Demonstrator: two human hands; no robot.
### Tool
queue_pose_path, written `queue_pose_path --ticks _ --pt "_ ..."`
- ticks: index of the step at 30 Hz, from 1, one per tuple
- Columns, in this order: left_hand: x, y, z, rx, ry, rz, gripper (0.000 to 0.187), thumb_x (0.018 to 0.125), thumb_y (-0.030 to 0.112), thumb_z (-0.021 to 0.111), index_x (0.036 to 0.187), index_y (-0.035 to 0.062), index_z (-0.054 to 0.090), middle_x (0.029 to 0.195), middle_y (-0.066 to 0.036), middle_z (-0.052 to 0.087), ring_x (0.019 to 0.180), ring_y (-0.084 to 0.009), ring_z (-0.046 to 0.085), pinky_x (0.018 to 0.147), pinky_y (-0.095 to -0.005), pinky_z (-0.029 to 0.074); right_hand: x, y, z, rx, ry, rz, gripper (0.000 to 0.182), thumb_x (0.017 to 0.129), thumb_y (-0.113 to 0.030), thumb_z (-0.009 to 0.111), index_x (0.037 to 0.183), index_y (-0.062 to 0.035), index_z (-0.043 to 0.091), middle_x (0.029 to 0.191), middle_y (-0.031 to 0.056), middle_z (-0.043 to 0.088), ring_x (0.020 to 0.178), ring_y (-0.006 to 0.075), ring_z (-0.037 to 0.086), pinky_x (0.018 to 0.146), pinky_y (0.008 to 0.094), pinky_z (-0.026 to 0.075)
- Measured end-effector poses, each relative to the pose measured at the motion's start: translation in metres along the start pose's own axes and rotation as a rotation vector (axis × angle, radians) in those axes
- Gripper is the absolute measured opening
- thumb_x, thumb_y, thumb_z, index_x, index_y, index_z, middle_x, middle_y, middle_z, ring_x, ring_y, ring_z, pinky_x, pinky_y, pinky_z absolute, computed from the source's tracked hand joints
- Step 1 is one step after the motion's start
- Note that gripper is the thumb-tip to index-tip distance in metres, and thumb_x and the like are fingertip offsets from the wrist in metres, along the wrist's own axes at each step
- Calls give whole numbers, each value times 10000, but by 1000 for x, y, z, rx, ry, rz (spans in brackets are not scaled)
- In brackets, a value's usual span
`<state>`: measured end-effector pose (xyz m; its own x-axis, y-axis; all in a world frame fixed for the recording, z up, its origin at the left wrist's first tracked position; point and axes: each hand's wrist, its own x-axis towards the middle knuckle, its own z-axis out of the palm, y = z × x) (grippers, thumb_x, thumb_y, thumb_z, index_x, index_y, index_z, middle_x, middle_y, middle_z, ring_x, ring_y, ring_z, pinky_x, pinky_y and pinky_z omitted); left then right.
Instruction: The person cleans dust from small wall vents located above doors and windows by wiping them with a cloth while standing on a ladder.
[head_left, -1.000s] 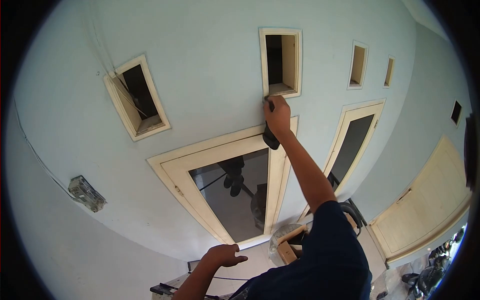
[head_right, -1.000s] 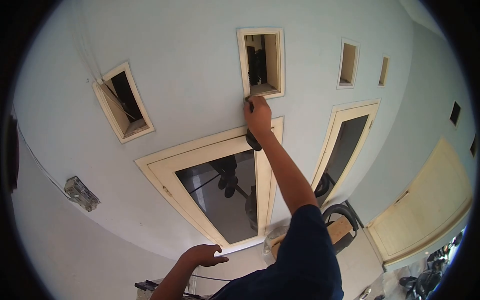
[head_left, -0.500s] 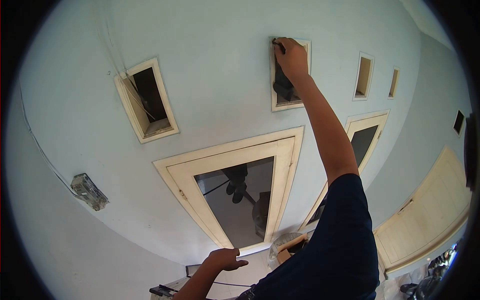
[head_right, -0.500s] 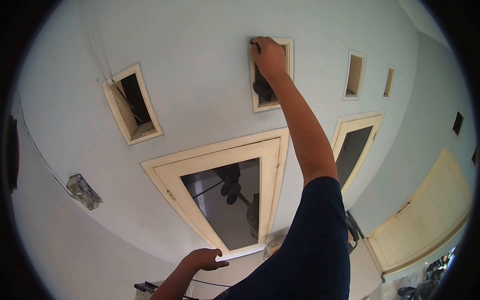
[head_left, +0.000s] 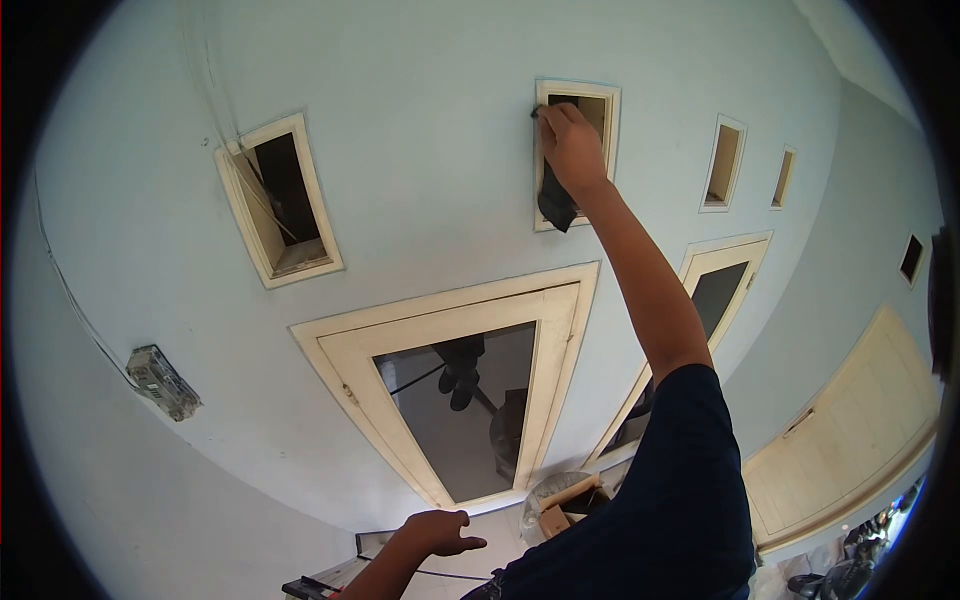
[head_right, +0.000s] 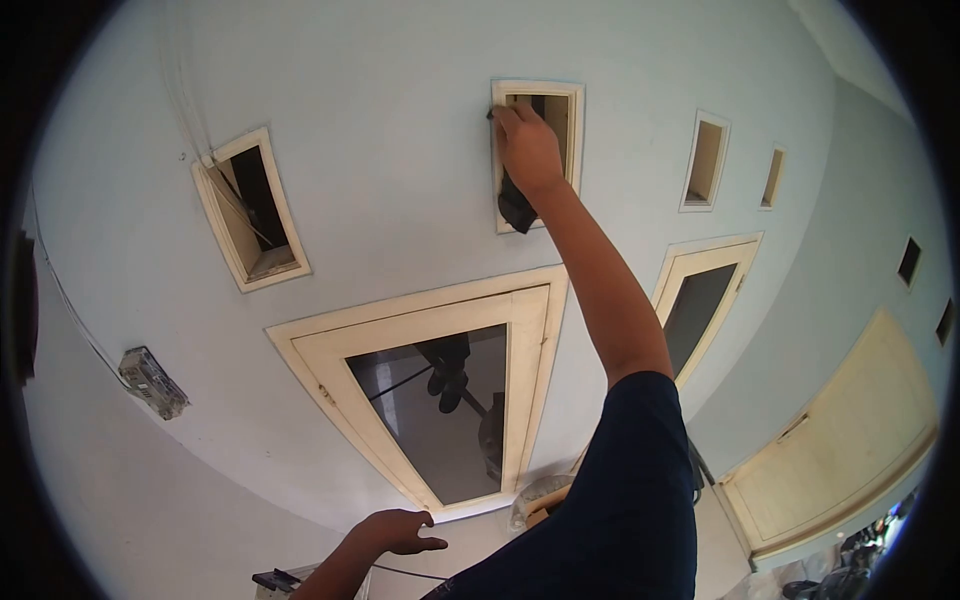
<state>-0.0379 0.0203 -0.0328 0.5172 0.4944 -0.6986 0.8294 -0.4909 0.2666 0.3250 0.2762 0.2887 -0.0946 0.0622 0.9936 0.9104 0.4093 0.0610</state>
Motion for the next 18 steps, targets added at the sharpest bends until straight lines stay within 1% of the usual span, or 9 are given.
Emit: queue_pose_path --ticks 3,7,9,10,13,16,18 --pt "0 -2 0 3 -10 -20 835 883 754 542 1375 79 555 1299 -153 662 1208 -318 629 990 -456 503 22 -3 1 -45 -14 23 112 908 -50 647 1009 -9 672 995 161 679 855 370 671 736 433 557" --pt "3 -6 0 -3 1 -18 839 879 757 545 1381 84 551 1300 -148 663 1207 -317 630 987 -452 505 6 -1 3 -45 15 6 117 906 -59 648 1007 -2 662 961 163 677 849 369 672 740 436 556" --pt "-2 -5 -2 -1 -10 -31 841 877 757 548 1386 87 549 1305 -148 661 1211 -316 628 992 -452 502 -14 -5 -1 -15 -54 42 119 897 -68 655 995 0 659 953 165 680 845 376 671 744 442 552" --pt "-3 -3 -4 2 -14 -40 843 876 757 552 1390 89 548 1311 -147 659 1214 -316 626 997 -452 499 -14 -5 -1 -17 -55 40 119 897 -68 655 995 0 659 953 165 680 845 376 671 744 442 552" --pt "3 -5 0 2 -19 -34 849 871 755 561 1395 88 546 1323 -149 652 1222 -316 622 1006 -452 494 -2 -3 -3 9 -88 70 118 888 -60 653 989 -1 662 949 182 681 841 391 666 744 452 546" --pt "0 -4 -1 -1 -22 -19 847 871 754 564 1390 85 549 1328 -150 649 1227 -317 619 1009 -451 492 26 -1 3 -50 -34 71 106 879 -39 647 976 0 659 936 201 675 848 401 658 743 462 539" --pt "1 -7 -1 -18 -29 -21 849 865 752 578 1395 90 543 1327 -165 645 1227 -331 614 1017 -449 483 28 0 2 22 -12 93 97 875 -42 645 961 2 655 915 217 669 839 411 653 749 469 535"
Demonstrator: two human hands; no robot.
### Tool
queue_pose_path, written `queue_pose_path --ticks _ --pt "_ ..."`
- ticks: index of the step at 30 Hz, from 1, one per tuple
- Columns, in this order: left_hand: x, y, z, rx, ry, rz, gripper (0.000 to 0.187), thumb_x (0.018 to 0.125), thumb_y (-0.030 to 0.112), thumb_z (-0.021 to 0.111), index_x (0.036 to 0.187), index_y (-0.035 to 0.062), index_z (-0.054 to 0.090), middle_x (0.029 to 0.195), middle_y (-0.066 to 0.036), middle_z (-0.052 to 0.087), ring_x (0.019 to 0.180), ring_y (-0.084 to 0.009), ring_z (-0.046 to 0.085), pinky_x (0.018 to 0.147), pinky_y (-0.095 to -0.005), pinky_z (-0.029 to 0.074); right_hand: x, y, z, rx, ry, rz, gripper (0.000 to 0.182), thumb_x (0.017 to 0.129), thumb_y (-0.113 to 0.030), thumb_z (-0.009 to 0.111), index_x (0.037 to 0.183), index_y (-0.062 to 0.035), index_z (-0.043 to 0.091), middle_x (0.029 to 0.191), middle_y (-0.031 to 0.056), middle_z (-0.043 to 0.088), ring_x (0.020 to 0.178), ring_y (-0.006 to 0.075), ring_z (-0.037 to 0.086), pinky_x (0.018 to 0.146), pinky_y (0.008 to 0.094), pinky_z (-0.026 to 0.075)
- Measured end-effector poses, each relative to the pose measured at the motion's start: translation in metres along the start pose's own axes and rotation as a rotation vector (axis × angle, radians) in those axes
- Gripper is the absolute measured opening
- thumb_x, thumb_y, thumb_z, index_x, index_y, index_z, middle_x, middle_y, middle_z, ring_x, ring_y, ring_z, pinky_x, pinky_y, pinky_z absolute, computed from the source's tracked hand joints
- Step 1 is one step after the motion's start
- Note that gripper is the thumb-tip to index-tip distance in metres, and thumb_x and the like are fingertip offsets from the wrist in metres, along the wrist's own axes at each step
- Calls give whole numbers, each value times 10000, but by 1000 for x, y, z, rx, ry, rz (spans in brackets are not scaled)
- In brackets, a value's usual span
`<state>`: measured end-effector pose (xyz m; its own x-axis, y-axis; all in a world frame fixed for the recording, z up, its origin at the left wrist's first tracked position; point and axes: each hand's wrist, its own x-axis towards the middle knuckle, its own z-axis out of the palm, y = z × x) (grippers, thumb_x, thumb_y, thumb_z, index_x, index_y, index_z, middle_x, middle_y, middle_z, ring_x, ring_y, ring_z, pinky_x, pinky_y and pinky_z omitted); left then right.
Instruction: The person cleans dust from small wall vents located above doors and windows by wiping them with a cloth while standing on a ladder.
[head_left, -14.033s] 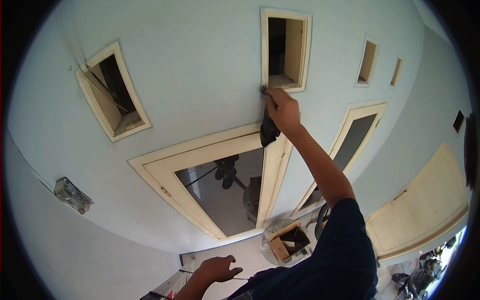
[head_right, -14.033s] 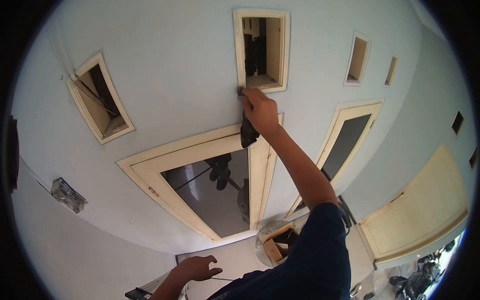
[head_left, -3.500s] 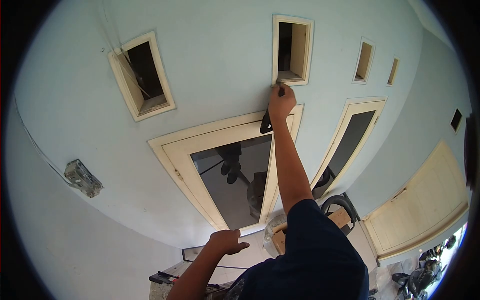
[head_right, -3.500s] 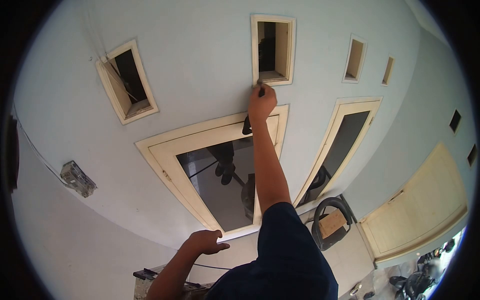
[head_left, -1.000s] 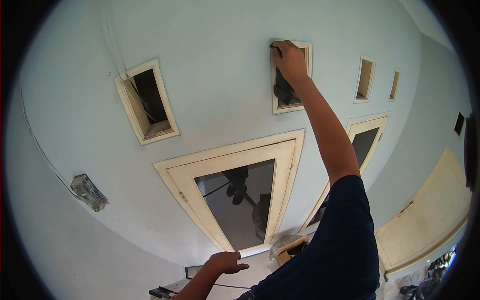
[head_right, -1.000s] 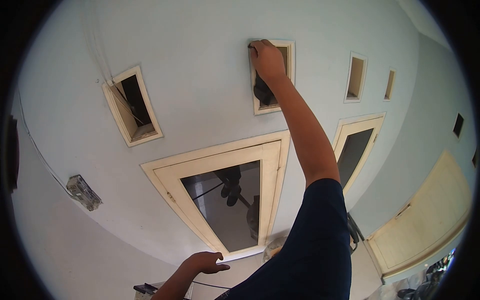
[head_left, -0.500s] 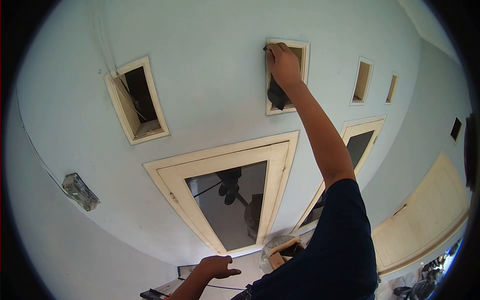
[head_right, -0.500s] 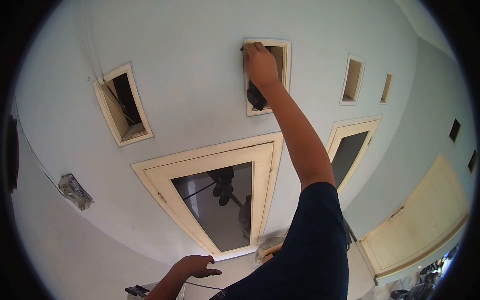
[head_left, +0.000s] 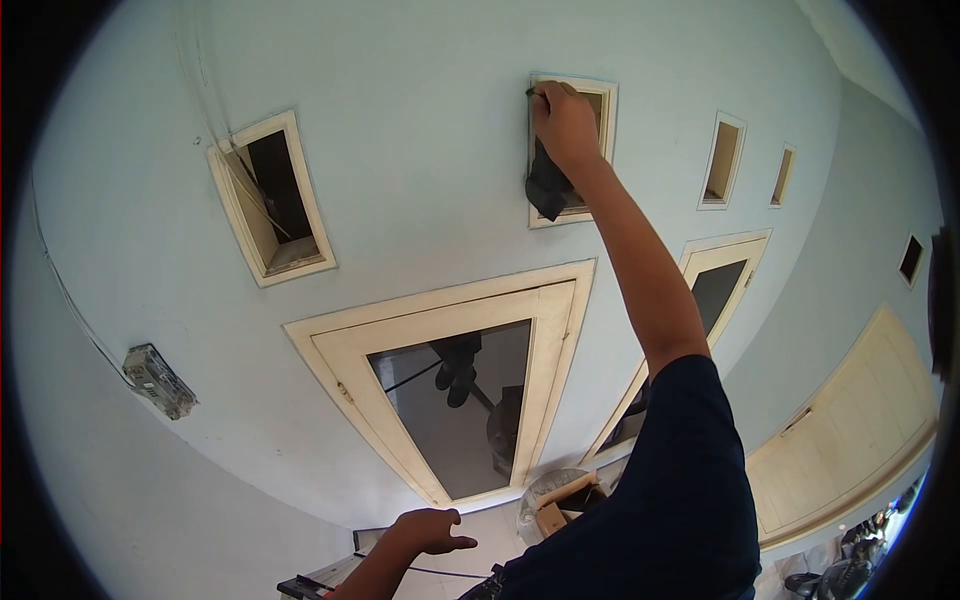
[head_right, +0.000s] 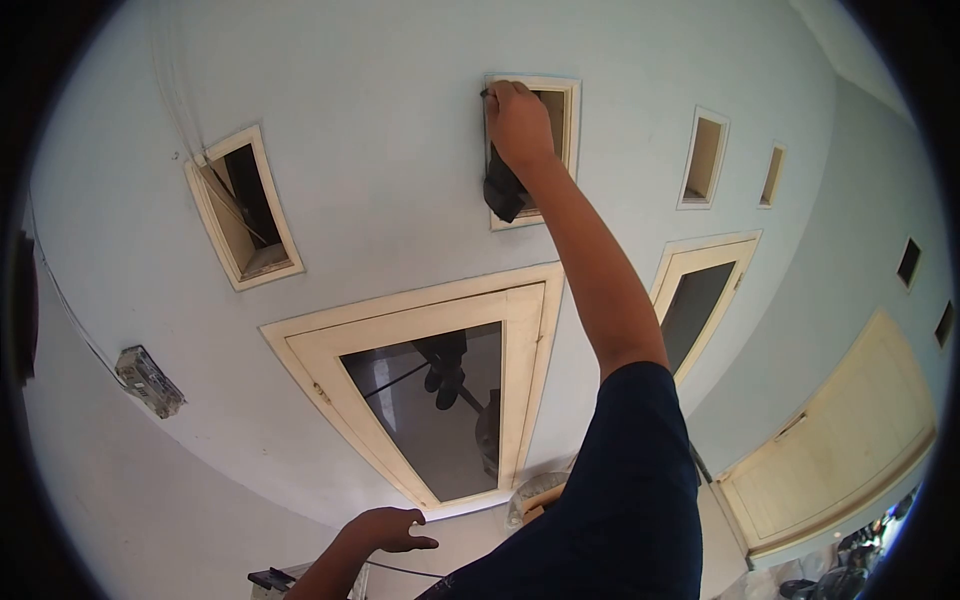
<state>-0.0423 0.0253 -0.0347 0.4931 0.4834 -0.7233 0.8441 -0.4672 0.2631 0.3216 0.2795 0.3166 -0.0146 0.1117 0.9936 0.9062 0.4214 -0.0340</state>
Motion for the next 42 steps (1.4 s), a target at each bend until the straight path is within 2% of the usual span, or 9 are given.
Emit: queue_pose_path --ticks 6,10,15,18,21,27,33,39,42 --pt "-1 4 0 -17 4 1 837 861 750 592 1382 97 547 1315 -189 643 1219 -351 611 1016 -447 476 -47 0 2 37 -37 18 119 892 -86 631 948 15 657 923 234 670 826 435 654 752 479 535" --pt "-1 1 0 -8 10 2 831 862 748 591 1374 94 550 1310 -189 645 1218 -352 611 1014 -446 476 3 -2 3 -47 -5 53 98 891 -61 622 947 14 653 926 241 664 843 441 648 745 487 530" --pt "-5 3 -1 -4 14 24 842 867 745 585 1374 74 548 1318 -202 639 1213 -359 612 1018 -443 474 -48 -6 1 -30 -84 38 97 890 -81 626 900 15 632 880 235 654 840 438 638 726 496 519" --pt "-2 3 0 -10 6 32 845 866 751 580 1371 74 550 1320 -206 637 1213 -360 612 1020 -447 472 -44 -3 2 -6 -88 29 87 889 -72 619 887 14 623 868 231 650 835 438 636 728 504 511" --pt "2 2 4 -2 5 29 853 864 758 577 1375 75 549 1323 -208 635 1220 -359 608 1022 -448 470 2 -5 4 -38 -47 64 56 884 -38 609 902 12 630 885 232 654 834 441 636 738 503 513" --pt "-5 3 2 -40 -13 39 867 862 759 577 1383 67 549 1336 -203 629 1233 -362 601 1032 -450 468 -52 -6 -1 34 -66 86 86 896 -66 615 900 15 644 890 236 665 835 439 642 745 483 525" --pt "0 0 5 -5 5 33 864 863 756 581 1378 62 548 1335 -213 627 1223 -361 608 1028 -448 467 11 0 8 -14 -27 69 97 904 -95 627 887 0 640 899 244 666 845 434 652 759 520 528" --pt "-6 1 1 -35 15 37 865 864 751 586 1380 57 547 1326 -215 632 1228 -364 605 1025 -446 469 -62 -5 6 81 31 65 132 911 -106 622 852 9 645 814 261 662 776 450 650 724 531 527" --pt "-5 2 2 -25 2 27 863 863 750 587 1378 58 549 1332 -215 629 1231 -366 603 1027 -443 468 -34 4 13 2 11 67 138 910 -106 626 859 20 648 823 259 669 787 449 650 730 523 529"
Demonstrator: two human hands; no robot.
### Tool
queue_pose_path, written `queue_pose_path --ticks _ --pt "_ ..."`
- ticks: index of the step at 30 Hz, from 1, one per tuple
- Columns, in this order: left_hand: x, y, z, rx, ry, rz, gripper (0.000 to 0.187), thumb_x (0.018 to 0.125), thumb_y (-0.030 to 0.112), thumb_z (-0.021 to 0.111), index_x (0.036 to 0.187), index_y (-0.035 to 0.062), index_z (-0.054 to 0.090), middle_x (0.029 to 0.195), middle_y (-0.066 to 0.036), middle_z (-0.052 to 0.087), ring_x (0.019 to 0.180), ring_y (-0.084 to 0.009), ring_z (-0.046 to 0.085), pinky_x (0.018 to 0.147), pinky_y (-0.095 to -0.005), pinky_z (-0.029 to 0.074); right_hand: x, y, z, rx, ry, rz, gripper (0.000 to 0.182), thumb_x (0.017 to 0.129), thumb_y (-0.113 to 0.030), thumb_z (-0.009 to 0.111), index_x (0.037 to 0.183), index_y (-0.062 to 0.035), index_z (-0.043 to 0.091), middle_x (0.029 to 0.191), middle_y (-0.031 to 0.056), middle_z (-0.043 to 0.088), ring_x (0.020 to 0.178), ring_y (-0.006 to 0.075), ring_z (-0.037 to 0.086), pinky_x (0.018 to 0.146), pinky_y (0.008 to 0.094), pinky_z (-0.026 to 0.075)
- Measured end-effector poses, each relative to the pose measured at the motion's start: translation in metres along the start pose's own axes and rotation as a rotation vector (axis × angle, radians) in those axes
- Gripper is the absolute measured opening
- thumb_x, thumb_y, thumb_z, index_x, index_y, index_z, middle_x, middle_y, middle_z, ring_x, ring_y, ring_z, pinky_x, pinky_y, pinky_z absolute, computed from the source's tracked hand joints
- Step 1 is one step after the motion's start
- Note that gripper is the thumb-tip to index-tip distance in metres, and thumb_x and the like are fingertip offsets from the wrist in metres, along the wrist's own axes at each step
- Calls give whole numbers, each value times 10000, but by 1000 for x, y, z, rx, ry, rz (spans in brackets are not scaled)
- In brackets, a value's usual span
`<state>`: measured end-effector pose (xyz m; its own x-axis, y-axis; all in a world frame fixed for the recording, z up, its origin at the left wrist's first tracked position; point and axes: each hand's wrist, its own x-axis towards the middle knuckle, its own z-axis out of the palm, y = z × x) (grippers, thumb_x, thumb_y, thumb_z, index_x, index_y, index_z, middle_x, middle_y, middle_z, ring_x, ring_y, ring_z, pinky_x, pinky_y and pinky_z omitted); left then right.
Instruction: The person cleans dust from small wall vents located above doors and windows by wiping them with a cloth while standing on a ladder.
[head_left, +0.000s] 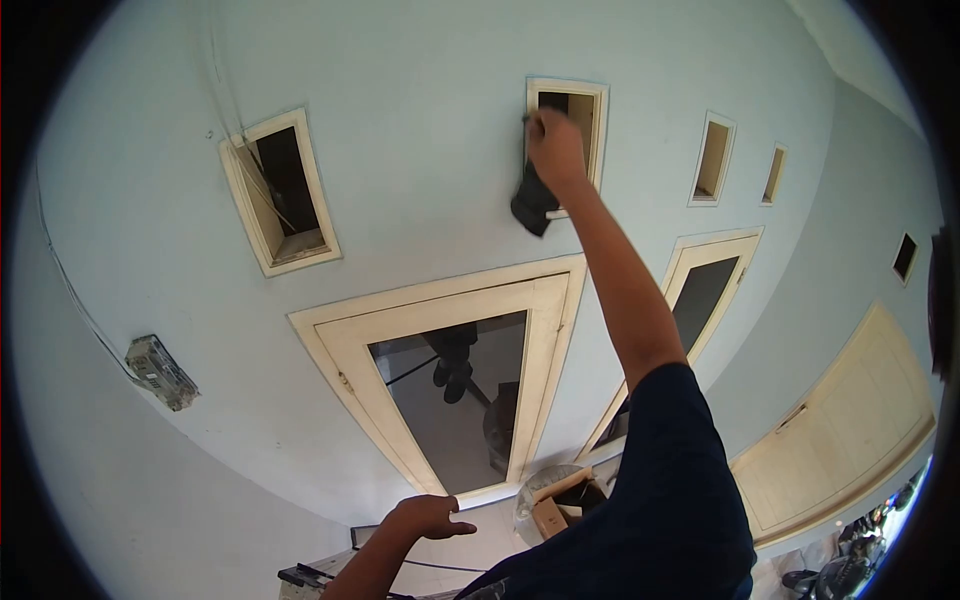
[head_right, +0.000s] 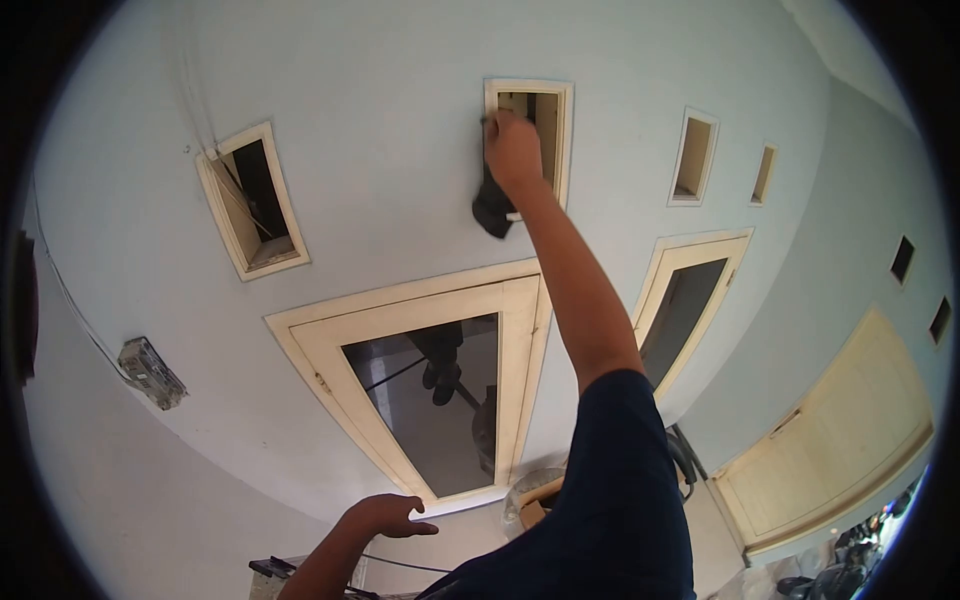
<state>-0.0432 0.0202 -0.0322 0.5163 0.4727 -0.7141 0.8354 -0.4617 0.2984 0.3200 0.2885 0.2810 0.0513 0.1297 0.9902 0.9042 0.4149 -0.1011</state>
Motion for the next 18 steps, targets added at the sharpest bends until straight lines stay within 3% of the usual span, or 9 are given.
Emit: queue_pose_path --ticks 4,9,14,18 --pt "1 1 2 -14 2 18 875 855 757 591 1379 57 548 1342 -217 623 1234 -367 601 1030 -444 466 50 -11 -4 45 41 61 118 917 -98 617 898 10 662 904 261 675 854 446 652 774 508 528" --pt "1 -2 0 9 28 11 877 857 755 592 1382 55 541 1295 -214 651 1214 -360 614 1012 -438 477 -20 -13 -8 21 -46 72 126 912 -109 626 881 10 656 881 260 672 849 451 654 776 529 525" --pt "3 1 0 24 14 10 868 860 758 583 1374 59 556 1310 -213 642 1217 -361 613 1012 -448 477 37 -7 -4 15 -22 75 141 911 -118 620 878 13 663 857 260 673 825 452 658 750 529 530" --pt "2 1 -1 -2 11 44 873 859 763 580 1382 65 548 1321 -211 637 1222 -364 608 1017 -448 474 37 -1 2 15 80 67 104 890 -80 634 926 15 661 852 226 688 811 420 671 735 470 540"
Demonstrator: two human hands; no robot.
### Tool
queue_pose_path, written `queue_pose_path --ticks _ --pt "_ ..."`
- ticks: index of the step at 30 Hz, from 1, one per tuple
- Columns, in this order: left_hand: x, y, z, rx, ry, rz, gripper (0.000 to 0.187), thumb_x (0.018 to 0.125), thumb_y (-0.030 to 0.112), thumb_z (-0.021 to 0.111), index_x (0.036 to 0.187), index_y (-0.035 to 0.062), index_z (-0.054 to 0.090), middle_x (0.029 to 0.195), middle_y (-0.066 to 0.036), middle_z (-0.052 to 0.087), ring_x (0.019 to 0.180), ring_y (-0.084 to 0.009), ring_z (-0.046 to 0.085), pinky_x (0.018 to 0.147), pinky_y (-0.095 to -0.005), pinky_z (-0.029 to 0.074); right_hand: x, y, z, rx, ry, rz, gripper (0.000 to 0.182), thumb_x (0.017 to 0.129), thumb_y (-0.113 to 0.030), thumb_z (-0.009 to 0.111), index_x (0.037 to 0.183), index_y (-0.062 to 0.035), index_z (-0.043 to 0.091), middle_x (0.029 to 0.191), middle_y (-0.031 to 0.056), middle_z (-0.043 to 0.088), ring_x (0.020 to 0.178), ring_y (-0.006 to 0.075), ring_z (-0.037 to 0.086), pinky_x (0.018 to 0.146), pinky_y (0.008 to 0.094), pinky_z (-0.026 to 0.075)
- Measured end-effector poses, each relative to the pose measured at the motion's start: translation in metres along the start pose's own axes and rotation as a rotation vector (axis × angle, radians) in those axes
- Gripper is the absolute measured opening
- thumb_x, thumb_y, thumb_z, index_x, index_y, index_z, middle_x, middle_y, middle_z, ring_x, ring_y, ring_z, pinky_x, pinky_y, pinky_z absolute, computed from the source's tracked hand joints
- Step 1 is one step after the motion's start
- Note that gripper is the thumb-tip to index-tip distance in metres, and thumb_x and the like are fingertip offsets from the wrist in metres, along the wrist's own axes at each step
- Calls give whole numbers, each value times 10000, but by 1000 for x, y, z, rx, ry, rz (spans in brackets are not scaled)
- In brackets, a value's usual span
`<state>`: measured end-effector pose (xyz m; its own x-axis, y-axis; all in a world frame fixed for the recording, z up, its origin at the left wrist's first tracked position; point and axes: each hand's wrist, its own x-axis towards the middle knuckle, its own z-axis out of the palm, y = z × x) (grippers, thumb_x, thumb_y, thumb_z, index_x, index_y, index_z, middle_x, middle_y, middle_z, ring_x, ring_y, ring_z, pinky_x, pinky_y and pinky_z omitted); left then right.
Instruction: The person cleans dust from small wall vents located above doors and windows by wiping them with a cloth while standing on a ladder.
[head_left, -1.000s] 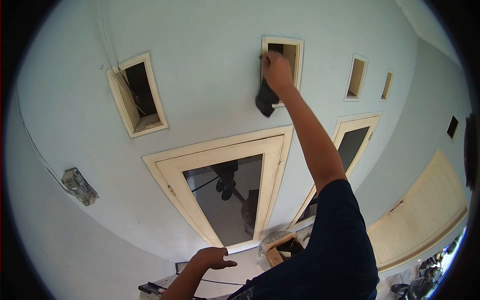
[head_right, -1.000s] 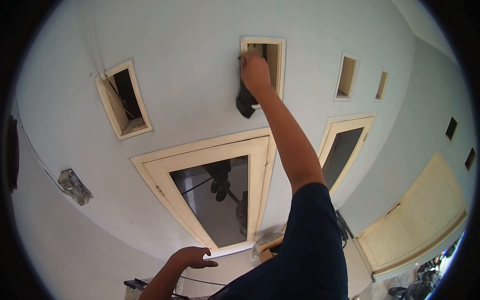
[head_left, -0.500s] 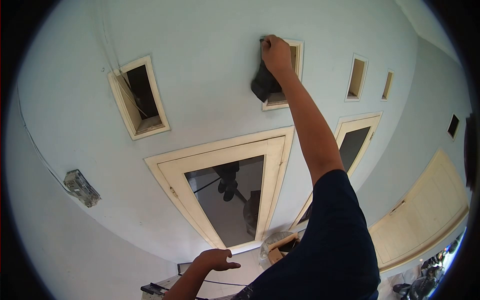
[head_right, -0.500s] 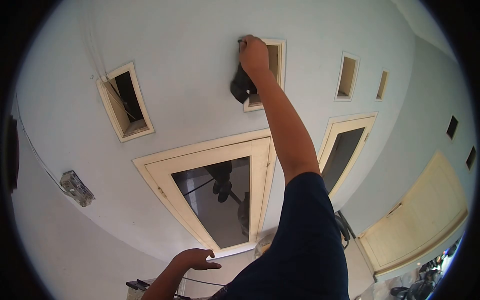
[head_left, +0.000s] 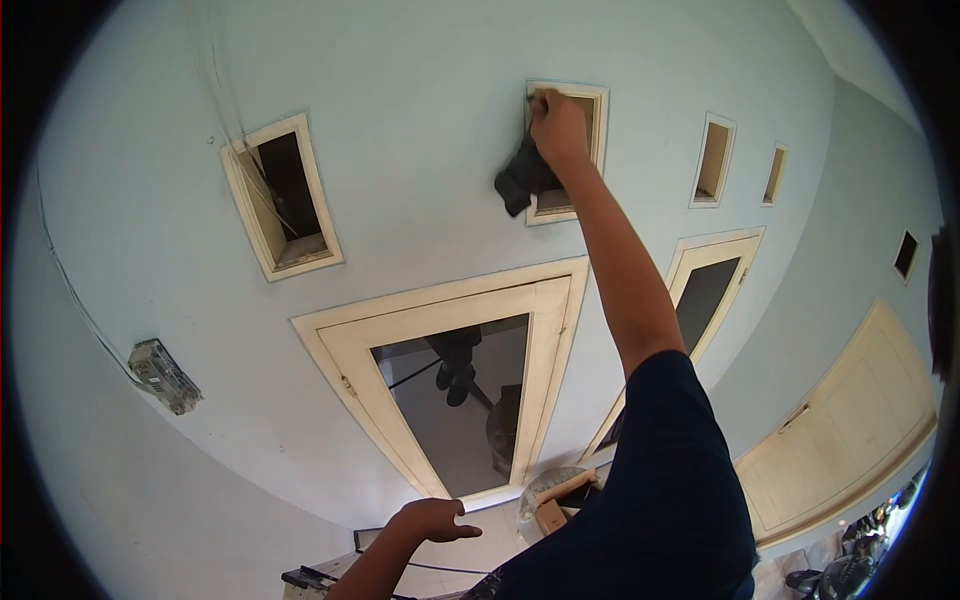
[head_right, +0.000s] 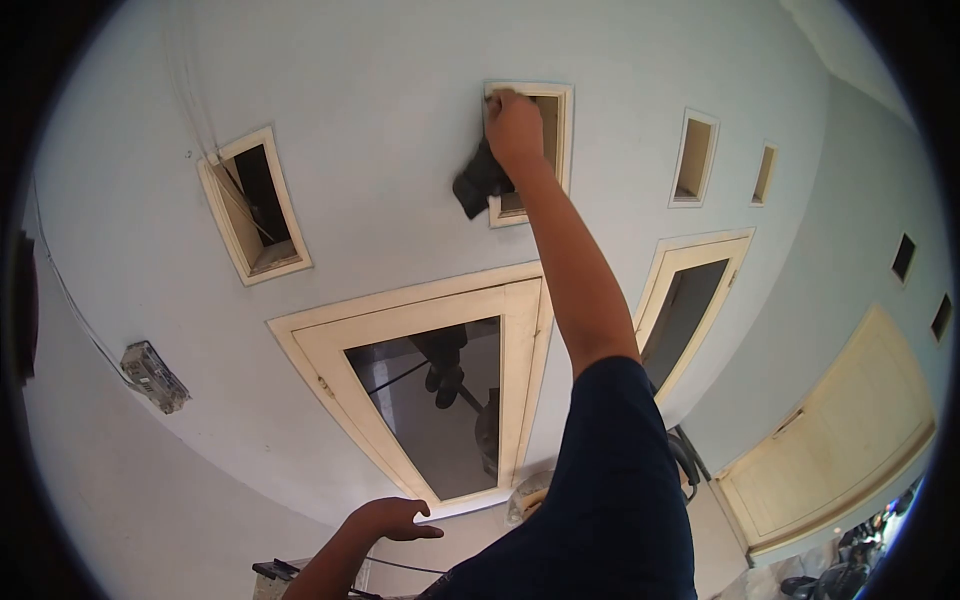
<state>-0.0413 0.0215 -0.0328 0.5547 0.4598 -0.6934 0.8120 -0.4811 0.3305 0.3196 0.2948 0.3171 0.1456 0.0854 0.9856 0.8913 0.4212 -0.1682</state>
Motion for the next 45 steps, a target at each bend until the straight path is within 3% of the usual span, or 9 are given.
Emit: queue_pose_path --ticks 3,9,13,15,25,35,40,44,45 --pt "-2 0 -2 2 -8 -31 885 854 773 575 1384 65 544 1326 -215 631 1229 -363 604 1025 -449 470 -47 -2 -9 -15 -126 8 86 886 -66 660 918 14 666 907 232 683 854 424 666 750 481 535" --pt "0 3 -1 36 -18 -14 874 861 760 582 1382 60 544 1322 -218 633 1222 -364 608 1015 -450 474 27 -18 2 -49 -31 35 106 880 -79 673 937 10 688 898 231 694 858 420 672 772 465 544" --pt "3 -8 2 15 0 -28 897 855 784 558 1382 59 549 1292 -214 652 1216 -359 615 1020 -447 477 -7 -13 -3 -5 -57 106 119 908 -127 651 919 -10 674 915 224 688 897 417 665 789 493 537" --pt "7 -13 3 38 3 -41 891 857 782 558 1376 58 554 1282 -213 657 1209 -359 619 1015 -445 480 -22 -9 -4 17 -47 -1 123 904 -122 648 927 -6 683 913 221 696 891 417 673 788 488 541" --pt "5 -4 4 28 -3 -24 859 863 769 564 1362 69 567 1311 -204 642 1218 -363 608 1016 -455 476 0 -13 1 -65 -6 18 147 908 -122 647 951 10 697 874 215 716 827 404 697 758 441 557" --pt "7 -13 3 8 27 -63 868 852 767 581 1352 57 576 1302 -213 645 1214 -356 613 1011 -449 479 10 -16 -4 -13 -9 96 125 877 -111 657 918 1 697 856 216 706 844 411 687 767 477 548" --pt "15 -21 -1 61 42 -33 824 863 741 588 1252 15 627 1230 -192 683 1159 -342 645 956 -440 508 27 -9 1 -12 17 90 155 889 -125 652 958 2 708 888 224 716 867 410 693 786 460 555" --pt "23 -29 1 54 103 -72 807 873 717 590 1259 10 621 1204 -195 693 1132 -347 660 947 -447 515 4 -14 -18 96 -88 163 168 912 -148 650 966 1 705 886 197 718 848 371 705 763 426 547" --pt "17 -26 0 31 137 -66 838 873 712 591 1335 15 552 1226 -219 681 1142 -359 659 954 -455 514 -19 -26 -33 182 -125 151 166 938 -149 630 988 -6 697 892 167 714 849 302 699 773 385 537"
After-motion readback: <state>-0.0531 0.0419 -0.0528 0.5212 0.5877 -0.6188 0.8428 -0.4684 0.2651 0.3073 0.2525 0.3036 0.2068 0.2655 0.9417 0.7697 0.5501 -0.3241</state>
